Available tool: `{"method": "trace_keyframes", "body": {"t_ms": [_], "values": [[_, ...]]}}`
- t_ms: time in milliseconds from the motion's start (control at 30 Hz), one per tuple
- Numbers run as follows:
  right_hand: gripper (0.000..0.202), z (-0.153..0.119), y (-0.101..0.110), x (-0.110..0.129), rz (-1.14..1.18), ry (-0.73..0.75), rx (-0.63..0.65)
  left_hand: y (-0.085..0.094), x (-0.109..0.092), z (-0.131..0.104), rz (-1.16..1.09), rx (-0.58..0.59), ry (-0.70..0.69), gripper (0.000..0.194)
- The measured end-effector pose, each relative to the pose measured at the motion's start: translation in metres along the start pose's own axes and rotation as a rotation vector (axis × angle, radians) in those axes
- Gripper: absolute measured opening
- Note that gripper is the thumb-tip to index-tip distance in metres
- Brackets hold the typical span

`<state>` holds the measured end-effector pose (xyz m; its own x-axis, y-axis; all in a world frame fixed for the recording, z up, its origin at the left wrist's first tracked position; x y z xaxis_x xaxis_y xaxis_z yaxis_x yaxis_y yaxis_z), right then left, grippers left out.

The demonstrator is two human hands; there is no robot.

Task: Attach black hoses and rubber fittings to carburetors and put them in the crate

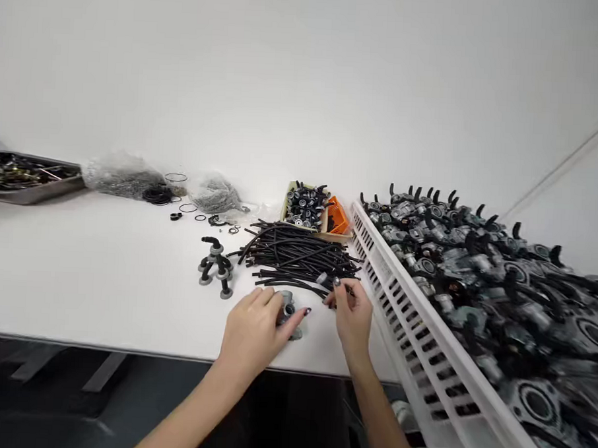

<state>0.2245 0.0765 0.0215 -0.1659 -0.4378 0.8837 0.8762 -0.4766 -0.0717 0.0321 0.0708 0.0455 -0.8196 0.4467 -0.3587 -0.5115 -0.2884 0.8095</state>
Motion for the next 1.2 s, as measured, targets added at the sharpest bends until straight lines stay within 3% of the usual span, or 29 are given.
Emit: {"method": "trace_keyframes", "body": {"t_ms": [100, 167, 267, 333, 400, 533, 667, 867, 1200], "values": [[0.032, -0.014, 0.010, -0.012, 0.180, -0.089, -0.079, 0.005, 0.021, -0.002, -0.188, -0.112, 0.104, 0.039], [0.033, -0.023, 0.010, -0.021, 0.316, -0.171, -0.098, -0.003, 0.037, -0.006, -0.365, -0.075, 0.178, 0.063], [0.034, -0.036, 0.002, -0.032, 0.512, -0.311, -0.093, -0.029, 0.052, -0.012, -0.624, 0.177, 0.259, 0.096], [0.034, -0.042, -0.004, -0.040, 0.629, -0.393, -0.113, -0.041, 0.052, -0.015, -0.722, 0.344, 0.270, 0.096], [0.035, -0.045, -0.008, -0.046, 0.730, -0.450, -0.143, -0.042, 0.048, -0.013, -0.773, 0.406, 0.253, 0.085], [0.034, -0.048, -0.013, -0.053, 0.799, -0.498, -0.137, -0.038, 0.036, -0.004, -0.783, 0.373, 0.221, 0.067], [0.039, -0.049, -0.007, -0.058, 0.802, -0.496, -0.158, -0.038, 0.022, 0.001, -0.603, 0.245, 0.185, 0.062], [0.029, -0.047, 0.013, -0.054, 0.611, -0.304, -0.273, -0.036, 0.002, 0.001, -0.429, 0.072, 0.067, 0.062], [0.018, -0.053, 0.016, -0.035, 0.381, -0.113, -0.241, -0.039, -0.004, -0.002, -0.433, 0.077, 0.039, 0.066]]}}
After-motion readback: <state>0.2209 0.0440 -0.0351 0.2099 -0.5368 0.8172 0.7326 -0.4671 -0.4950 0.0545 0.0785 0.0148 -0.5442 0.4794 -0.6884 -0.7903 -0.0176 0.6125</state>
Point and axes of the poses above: each hand's wrist, its own z-axis towards the middle knuckle, its own y-axis out of the back of the hand, x = y × z, the point moved 9 cm from there along z, towards the middle knuckle, and after that the axes turned 7 degrees about y, right-handed, at the moved point
